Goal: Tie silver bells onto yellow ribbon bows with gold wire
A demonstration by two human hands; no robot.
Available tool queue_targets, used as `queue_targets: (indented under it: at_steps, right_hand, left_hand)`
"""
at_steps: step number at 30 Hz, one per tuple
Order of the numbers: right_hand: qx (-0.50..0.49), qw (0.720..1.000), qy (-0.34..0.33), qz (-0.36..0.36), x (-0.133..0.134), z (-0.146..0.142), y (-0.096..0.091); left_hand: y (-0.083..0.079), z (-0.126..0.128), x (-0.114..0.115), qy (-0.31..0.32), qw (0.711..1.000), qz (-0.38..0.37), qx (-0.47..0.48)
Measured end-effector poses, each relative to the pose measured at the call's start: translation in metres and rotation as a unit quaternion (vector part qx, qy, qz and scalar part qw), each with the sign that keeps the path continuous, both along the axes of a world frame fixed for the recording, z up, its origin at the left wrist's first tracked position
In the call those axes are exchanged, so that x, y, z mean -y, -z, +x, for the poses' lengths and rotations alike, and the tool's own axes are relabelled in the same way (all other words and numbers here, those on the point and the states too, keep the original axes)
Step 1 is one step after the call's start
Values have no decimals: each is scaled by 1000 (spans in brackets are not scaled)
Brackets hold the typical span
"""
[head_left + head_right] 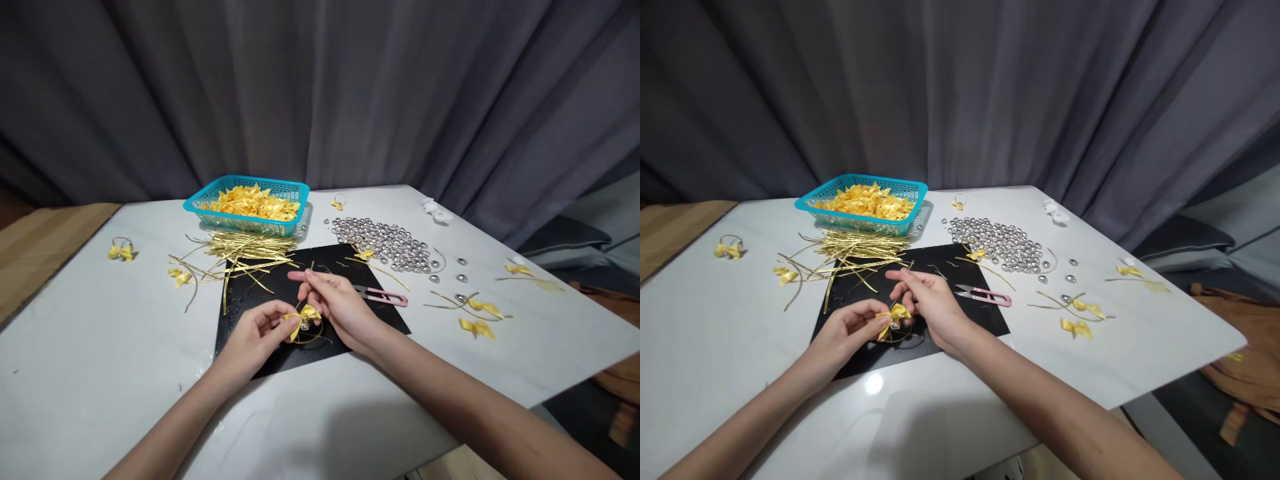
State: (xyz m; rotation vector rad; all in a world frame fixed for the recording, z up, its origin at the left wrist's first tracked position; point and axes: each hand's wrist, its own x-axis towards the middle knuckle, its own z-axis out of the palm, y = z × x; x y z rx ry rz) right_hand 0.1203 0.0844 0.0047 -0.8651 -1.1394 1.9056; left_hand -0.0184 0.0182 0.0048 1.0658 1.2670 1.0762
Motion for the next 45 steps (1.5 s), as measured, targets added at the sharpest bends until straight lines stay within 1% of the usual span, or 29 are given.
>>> queue_targets:
  at_steps: [2,4,10,14,17,20,23,27,30,32,33,34,35,36,38,39,40,41,42,45]
  right_hand:
    - [9,999,17,28,-3,1,0]
    - [9,999,26,41,-6,3,1]
    - [27,997,12,73,-9,4,4]
    - [15,995,20,92,-18,10,2]
    - [10,993,45,107,-28,17,-3]
    - [37,991,68,108,-36,24,-5]
    - [83,983,122,106,-45,29,-3]
    - [133,967,182,120,-59,35,3]
    - [158,956,219,119,-64,37,7]
    - [187,934,272,140,-60,35,8]
    - [206,916,297,176,-55,34,9]
    - [226,895,308,229,-49,31,9]
    - [247,871,299,301,-41,28,10]
    - [260,852,254,378,-33,26,11]
    - [272,807,110,513,-18,21,13]
    - [269,784,53,557,-12,19,14]
    - [265,766,20,585,-7,17,16]
    - [261,754,3,602,-4,16,17]
    - [259,749,0,610,-3,16,18]
    - [258,743,7,617,-3,16,18]
  left_hand:
    - [-1,0,0,-5,1000,-4,-7]
    - [-1,0,0,-8,1000,-10,-9]
    - [0,-1,0,-6,1000,-5,-3]
    - [0,-4,0,1,1000,-18,12]
    - [0,-6,1,32,999,-32,28]
    - [0,-9,3,57,996,-36,55]
    - [1,-11,5,73,993,-38,83]
    - [0,-13,5,73,988,-42,128]
    - [0,-12,5,51,978,-45,197]
    - [-1,-11,5,19,964,-61,259]
    - [-2,-10,5,-3,953,-73,294]
    - [-3,-10,6,-31,940,-86,327]
    - [-5,-9,6,-62,926,-100,359]
    - [-6,-9,6,-92,911,-112,386]
    - [-10,-9,5,-141,882,-132,429]
    - [-12,-9,5,-156,870,-137,447]
    - [-14,-9,5,-166,860,-139,462]
    - [-16,-9,5,-170,851,-138,477]
    - [-17,-9,5,-172,844,-135,489]
    - [-20,-9,6,-172,829,-139,514]
